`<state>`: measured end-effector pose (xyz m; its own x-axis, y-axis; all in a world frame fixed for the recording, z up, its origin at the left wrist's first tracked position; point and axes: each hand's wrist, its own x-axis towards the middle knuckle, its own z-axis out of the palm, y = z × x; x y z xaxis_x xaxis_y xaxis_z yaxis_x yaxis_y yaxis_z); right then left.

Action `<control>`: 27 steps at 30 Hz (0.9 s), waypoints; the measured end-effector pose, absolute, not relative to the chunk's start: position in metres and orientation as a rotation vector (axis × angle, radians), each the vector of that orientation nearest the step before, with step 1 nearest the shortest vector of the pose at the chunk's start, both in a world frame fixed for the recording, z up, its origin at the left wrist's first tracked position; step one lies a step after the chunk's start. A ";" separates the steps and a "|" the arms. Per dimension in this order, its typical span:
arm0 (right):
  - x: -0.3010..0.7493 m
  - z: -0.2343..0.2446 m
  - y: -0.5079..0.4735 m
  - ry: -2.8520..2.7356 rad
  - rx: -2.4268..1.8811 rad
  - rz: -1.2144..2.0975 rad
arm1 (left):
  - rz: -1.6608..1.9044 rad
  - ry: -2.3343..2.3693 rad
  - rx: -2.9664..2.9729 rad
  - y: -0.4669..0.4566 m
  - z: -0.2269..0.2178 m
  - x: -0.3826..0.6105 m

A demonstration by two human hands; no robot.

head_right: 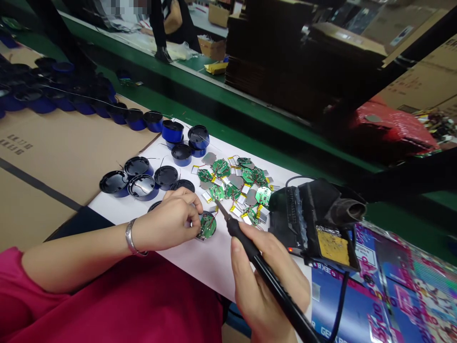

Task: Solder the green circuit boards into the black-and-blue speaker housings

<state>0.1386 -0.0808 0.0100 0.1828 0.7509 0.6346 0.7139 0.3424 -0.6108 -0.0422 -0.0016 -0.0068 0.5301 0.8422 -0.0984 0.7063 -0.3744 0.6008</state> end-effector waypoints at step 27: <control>0.133 -0.076 -0.077 -1.984 -1.051 -0.277 | 0.215 1.132 2.373 -0.003 -0.002 -0.043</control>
<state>0.1327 -0.0766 -0.0756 -0.2839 0.5728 0.7690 0.7614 0.6222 -0.1823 -0.0430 -0.0032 -0.0022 0.6421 0.7635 -0.0692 0.6847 -0.5307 0.4995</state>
